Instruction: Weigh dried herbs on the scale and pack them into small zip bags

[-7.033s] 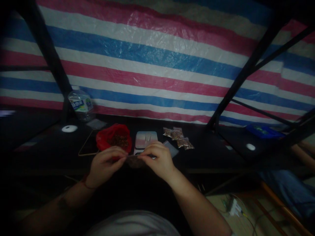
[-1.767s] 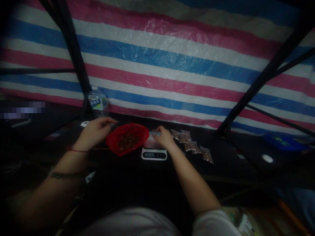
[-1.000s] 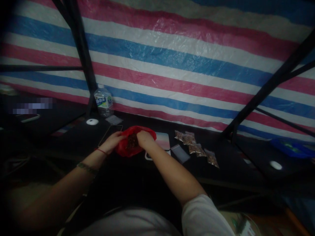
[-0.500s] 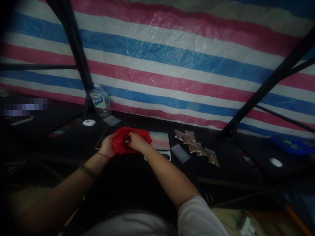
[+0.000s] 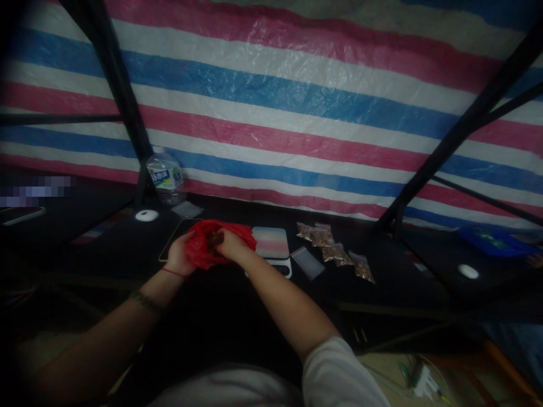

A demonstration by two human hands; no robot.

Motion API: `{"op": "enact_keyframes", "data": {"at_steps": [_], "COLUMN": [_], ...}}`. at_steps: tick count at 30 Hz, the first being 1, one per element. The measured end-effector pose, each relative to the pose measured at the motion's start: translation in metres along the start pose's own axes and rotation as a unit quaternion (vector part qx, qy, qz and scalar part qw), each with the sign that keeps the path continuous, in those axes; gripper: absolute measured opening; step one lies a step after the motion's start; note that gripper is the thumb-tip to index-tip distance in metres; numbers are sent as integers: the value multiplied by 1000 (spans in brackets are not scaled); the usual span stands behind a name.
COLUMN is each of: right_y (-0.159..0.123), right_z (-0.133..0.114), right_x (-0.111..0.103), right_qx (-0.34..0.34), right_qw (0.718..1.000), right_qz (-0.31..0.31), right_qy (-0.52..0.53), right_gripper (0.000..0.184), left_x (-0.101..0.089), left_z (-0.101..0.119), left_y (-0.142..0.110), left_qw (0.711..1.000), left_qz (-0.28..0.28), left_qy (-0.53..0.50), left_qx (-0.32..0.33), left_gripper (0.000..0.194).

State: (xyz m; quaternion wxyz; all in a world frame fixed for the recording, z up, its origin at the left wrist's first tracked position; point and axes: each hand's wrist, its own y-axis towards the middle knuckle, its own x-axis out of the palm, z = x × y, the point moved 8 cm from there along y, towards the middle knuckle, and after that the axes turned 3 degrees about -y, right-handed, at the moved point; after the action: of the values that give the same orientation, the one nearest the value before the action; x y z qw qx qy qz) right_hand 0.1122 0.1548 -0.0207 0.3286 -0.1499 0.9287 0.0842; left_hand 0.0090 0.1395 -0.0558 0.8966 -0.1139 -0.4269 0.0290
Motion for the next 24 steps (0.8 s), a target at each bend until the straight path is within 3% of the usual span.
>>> {"op": "enact_keyframes", "data": {"at_steps": [10,16,24], "right_y": [-2,-3,-2], "right_z": [1,-13,-2], "right_x": [-7,-7,-5], "right_qx": [17,-62,-15], "right_qw": [990,988,997], "right_qz": [18,42,24], "right_qy": [-137,-137,-66], "right_gripper": [29,28,26], "left_x": [-3,0,-2], "left_z": [-1,-6,-3], "left_y": [1,-3,1], "left_qw": [1000,1000,1000], "left_qz": [-11,8,-19], "left_qy": [-19,-11,-15], "left_qx": [11,14,0], "left_gripper": [32,26,32]}}
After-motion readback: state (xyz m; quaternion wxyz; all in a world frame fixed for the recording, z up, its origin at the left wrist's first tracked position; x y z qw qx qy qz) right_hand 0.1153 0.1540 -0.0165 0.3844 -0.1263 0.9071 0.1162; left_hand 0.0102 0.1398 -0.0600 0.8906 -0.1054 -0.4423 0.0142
